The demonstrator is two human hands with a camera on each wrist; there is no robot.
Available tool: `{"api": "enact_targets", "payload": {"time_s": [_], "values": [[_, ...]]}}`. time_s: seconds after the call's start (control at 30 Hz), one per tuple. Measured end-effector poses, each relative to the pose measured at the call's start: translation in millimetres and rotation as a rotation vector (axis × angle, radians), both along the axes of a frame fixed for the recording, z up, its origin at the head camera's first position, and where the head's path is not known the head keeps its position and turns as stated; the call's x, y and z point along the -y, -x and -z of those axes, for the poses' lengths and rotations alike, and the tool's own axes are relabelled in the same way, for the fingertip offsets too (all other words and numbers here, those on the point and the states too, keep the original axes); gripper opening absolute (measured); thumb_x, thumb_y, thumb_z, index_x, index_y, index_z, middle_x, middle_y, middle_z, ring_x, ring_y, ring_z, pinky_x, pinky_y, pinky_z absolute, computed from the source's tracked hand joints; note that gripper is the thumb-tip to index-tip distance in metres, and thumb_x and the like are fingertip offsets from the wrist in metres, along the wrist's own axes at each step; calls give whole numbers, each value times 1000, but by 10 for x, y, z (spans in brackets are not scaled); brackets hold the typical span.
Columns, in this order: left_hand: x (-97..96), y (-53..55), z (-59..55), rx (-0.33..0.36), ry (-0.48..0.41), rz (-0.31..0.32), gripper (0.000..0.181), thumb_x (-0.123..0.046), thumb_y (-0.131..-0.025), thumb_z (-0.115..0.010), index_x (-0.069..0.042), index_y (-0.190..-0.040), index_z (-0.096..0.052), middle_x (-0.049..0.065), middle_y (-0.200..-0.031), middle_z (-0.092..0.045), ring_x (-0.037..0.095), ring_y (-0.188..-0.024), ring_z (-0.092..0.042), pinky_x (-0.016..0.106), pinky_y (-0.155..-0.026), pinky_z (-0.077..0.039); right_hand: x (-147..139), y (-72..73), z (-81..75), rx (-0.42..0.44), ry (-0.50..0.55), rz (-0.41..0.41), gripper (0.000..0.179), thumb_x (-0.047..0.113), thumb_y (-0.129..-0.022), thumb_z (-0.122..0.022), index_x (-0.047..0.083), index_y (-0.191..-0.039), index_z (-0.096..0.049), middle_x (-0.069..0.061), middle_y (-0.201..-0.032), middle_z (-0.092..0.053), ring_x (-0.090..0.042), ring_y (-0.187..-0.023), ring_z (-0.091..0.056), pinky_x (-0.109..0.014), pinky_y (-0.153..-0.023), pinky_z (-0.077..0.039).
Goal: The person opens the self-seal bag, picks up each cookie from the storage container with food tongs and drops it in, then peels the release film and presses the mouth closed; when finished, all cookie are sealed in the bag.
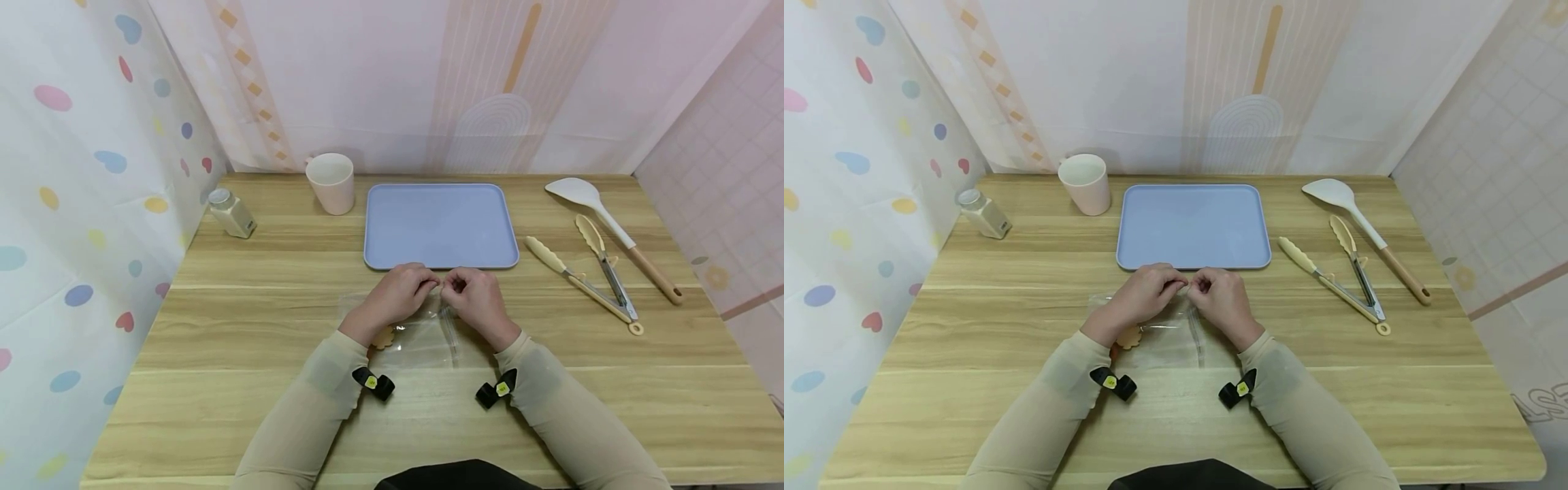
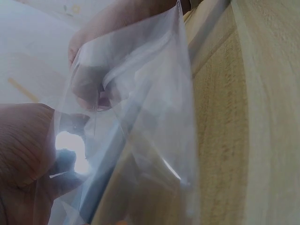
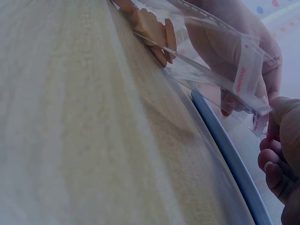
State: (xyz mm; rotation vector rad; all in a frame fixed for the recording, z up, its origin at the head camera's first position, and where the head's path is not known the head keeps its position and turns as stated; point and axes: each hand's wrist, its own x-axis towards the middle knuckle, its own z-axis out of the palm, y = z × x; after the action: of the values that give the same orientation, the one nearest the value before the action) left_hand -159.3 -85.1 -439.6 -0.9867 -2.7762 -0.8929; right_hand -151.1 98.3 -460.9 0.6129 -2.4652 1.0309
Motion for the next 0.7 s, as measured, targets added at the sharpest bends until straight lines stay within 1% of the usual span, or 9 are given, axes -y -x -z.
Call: {"api": "enact_targets", "payload": {"time_s": [0.13,0.3,0.4,0.6,0.7], "values": [[-2,4,5,-16,18,-6,17,-15,-97,-58,-10,-102,-73,-1,-87,-66,11,-79,-59,28,-75,-49,0,-2,-4,-4,1,3,14,1,-71,-61,13,-64,-63,5,-60,-57,-6,-51,-48,-24,-49,-42],[-10,-4,-11,-51,40,-9,15,-13,-95,-60,-9,-99,-74,0,-86,-67,12,-78,-60,29,-74,-50,0,5,7,-10,-2,8,14,2,-70,-61,14,-63,-62,5,-59,-56,-6,-52,-48,-24,-49,-41],[-17,-7,-26,-62,45,-21,15,-12,-93,-60,-8,-97,-75,1,-85,-68,12,-78,-61,28,-73,-50,2,5,9,-7,-2,11,13,3,-69,-60,14,-63,-61,6,-59,-56,-6,-52,-48,-24,-50,-41],[-23,-13,-43,-61,46,-56,15,-11,-92,-60,-9,-92,-75,1,-83,-68,11,-73,-61,25,-69,-49,10,-1,7,-18,14,15,12,3,-69,-59,14,-63,-61,5,-59,-56,-6,-50,-48,-24,-48,-41],[-17,-14,-50,-46,34,-63,15,-11,-92,-59,-8,-91,-74,1,-84,-69,11,-72,-60,25,-68,-49,10,0,-1,-23,22,16,12,2,-69,-58,13,-65,-62,5,-59,-57,-7,-50,-48,-24,-48,-41]]}}
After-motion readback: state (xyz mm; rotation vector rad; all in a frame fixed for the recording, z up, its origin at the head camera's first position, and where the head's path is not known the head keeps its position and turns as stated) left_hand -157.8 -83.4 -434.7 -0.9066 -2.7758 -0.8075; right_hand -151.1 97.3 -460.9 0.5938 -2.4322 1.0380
